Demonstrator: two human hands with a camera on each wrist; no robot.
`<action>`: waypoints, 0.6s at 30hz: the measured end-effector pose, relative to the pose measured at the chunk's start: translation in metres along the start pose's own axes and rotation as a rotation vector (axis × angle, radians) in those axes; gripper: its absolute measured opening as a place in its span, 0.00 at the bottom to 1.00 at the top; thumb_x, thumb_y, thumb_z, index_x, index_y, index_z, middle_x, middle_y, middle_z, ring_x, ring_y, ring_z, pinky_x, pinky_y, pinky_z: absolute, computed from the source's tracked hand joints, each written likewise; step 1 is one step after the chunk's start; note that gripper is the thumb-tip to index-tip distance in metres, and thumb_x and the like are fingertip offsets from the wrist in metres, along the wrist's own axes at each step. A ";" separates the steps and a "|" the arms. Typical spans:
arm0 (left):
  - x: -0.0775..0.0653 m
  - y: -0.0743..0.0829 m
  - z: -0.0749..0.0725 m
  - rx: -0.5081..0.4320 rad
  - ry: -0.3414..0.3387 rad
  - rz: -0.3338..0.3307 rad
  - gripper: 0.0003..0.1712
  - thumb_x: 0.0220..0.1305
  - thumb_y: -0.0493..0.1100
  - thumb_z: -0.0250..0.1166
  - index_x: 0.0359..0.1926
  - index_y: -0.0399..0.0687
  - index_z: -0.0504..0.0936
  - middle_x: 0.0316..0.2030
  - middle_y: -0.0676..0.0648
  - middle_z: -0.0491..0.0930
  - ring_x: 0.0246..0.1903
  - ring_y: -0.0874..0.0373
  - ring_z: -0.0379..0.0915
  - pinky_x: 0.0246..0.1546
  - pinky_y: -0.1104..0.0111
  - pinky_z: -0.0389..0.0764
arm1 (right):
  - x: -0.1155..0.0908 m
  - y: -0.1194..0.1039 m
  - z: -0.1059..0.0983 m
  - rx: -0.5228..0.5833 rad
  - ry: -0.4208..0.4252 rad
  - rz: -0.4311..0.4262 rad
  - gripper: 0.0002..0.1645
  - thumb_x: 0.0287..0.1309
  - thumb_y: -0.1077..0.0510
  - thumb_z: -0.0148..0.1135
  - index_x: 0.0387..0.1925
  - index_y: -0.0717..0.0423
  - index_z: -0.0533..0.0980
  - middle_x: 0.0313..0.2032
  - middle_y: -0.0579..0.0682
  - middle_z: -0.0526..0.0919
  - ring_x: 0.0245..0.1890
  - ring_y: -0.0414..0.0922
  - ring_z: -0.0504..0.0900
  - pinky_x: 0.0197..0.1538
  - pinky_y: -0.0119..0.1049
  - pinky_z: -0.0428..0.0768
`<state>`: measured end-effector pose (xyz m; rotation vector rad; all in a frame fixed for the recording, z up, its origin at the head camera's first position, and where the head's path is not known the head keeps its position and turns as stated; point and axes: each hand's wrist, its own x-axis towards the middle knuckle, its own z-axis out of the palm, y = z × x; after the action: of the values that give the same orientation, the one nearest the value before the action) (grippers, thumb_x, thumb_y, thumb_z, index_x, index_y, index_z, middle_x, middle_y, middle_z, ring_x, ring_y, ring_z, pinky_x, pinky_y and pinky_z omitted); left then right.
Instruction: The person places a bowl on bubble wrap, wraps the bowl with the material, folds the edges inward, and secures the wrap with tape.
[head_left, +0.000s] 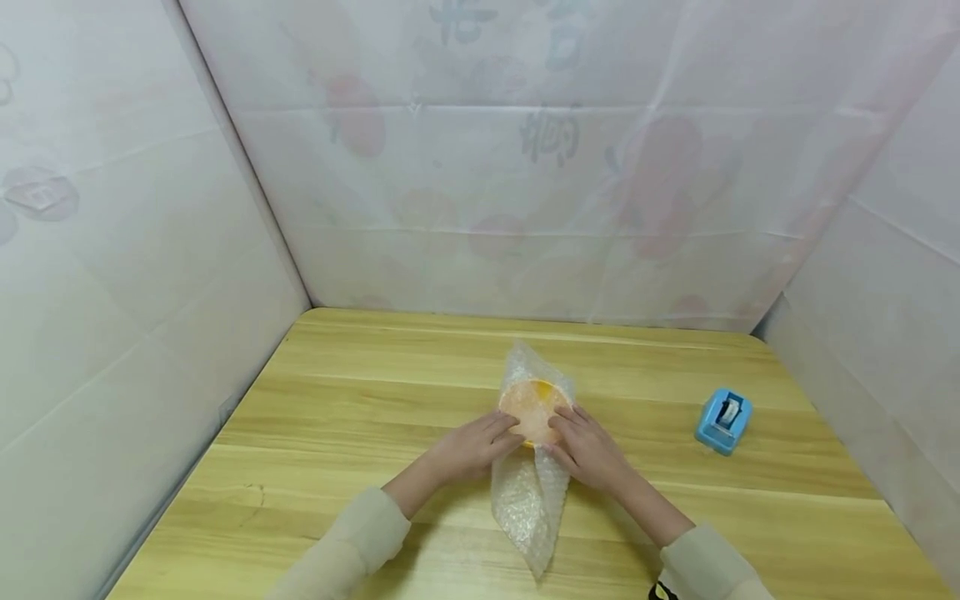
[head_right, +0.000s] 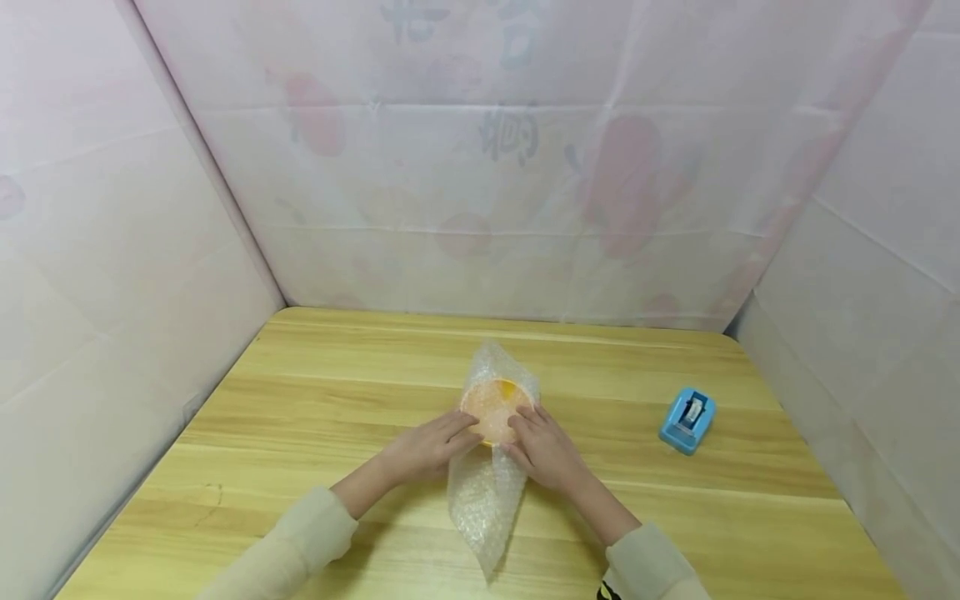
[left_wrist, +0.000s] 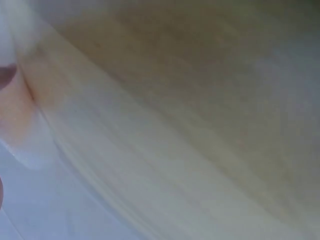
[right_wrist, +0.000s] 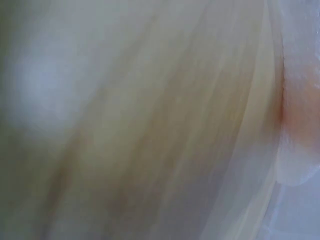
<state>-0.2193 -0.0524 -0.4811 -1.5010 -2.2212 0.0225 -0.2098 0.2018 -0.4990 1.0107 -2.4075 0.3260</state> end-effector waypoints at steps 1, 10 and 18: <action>0.000 0.000 0.001 -0.003 0.007 0.005 0.33 0.48 0.42 0.70 0.57 0.48 0.71 0.56 0.45 0.72 0.58 0.54 0.68 0.65 0.68 0.65 | 0.000 0.000 0.000 0.003 0.024 -0.007 0.24 0.65 0.44 0.48 0.41 0.62 0.75 0.41 0.55 0.83 0.51 0.55 0.78 0.59 0.54 0.71; 0.001 0.001 0.001 -0.025 0.035 0.056 0.35 0.47 0.55 0.70 0.55 0.48 0.72 0.50 0.50 0.74 0.54 0.57 0.69 0.66 0.69 0.64 | 0.001 -0.006 0.000 0.053 0.305 -0.206 0.14 0.63 0.55 0.55 0.26 0.59 0.78 0.30 0.50 0.83 0.33 0.46 0.81 0.40 0.39 0.80; -0.001 0.002 -0.002 0.014 -0.004 0.042 0.31 0.52 0.57 0.67 0.55 0.50 0.73 0.55 0.48 0.76 0.58 0.55 0.70 0.63 0.69 0.67 | -0.012 -0.006 -0.011 0.030 0.231 -0.252 0.23 0.70 0.57 0.40 0.33 0.61 0.81 0.40 0.57 0.84 0.41 0.51 0.82 0.45 0.40 0.82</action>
<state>-0.2161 -0.0531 -0.4807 -1.5406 -2.1882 0.0544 -0.1940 0.2090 -0.4959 1.2041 -2.0495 0.3667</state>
